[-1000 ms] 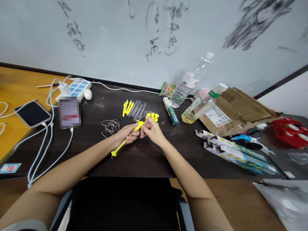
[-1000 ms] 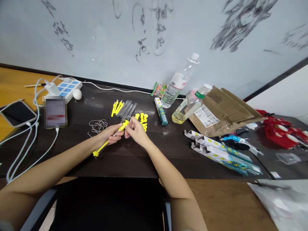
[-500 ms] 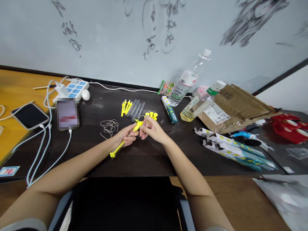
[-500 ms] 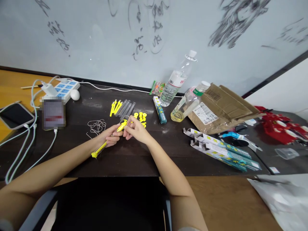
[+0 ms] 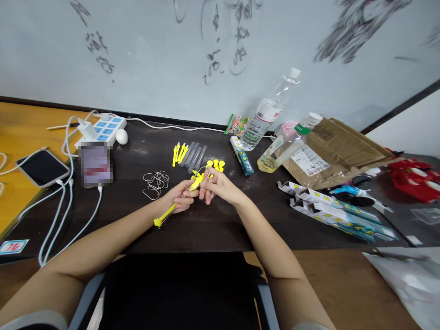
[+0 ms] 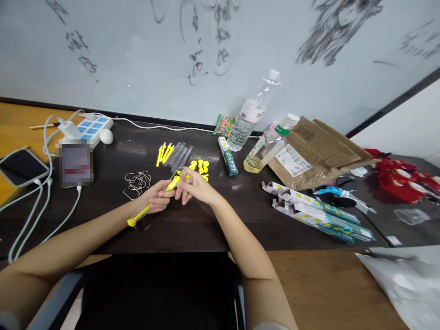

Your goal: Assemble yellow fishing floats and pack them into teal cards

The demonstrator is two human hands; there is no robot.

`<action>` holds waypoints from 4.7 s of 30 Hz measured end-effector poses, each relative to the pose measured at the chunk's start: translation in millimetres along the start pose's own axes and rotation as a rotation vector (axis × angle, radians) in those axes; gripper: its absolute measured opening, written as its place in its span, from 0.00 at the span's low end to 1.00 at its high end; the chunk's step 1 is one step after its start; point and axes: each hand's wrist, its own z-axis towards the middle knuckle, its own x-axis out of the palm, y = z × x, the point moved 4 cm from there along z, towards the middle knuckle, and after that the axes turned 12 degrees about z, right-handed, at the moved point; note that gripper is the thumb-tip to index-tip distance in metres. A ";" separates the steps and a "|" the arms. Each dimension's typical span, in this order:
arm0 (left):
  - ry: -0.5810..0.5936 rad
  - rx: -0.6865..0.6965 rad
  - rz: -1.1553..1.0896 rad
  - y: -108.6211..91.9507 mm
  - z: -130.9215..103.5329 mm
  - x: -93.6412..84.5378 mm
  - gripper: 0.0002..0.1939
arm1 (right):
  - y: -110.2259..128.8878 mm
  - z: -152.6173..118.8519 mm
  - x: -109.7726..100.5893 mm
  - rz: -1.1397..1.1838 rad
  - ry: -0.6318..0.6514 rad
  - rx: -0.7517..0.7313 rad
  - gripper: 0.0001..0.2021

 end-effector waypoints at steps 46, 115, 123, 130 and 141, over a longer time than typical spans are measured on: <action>0.065 0.097 0.264 -12.0 -3.5 1.6 0.22 | -10.4 5.5 18.1 0.358 -0.088 0.012 0.11; -0.009 0.381 0.636 -22.6 -15.9 12.5 0.11 | -16.7 7.0 25.3 0.086 -0.184 -0.340 0.14; -0.031 0.403 0.705 -27.3 -15.7 13.8 0.08 | -16.6 3.2 22.7 -0.108 -0.197 -0.392 0.12; -0.117 0.420 0.737 -27.5 -15.4 16.1 0.09 | -15.7 0.2 14.7 -0.485 -0.300 -0.446 0.08; -0.183 0.485 0.808 -21.9 -12.3 17.0 0.13 | -24.4 2.0 11.5 -0.384 -0.409 -0.471 0.10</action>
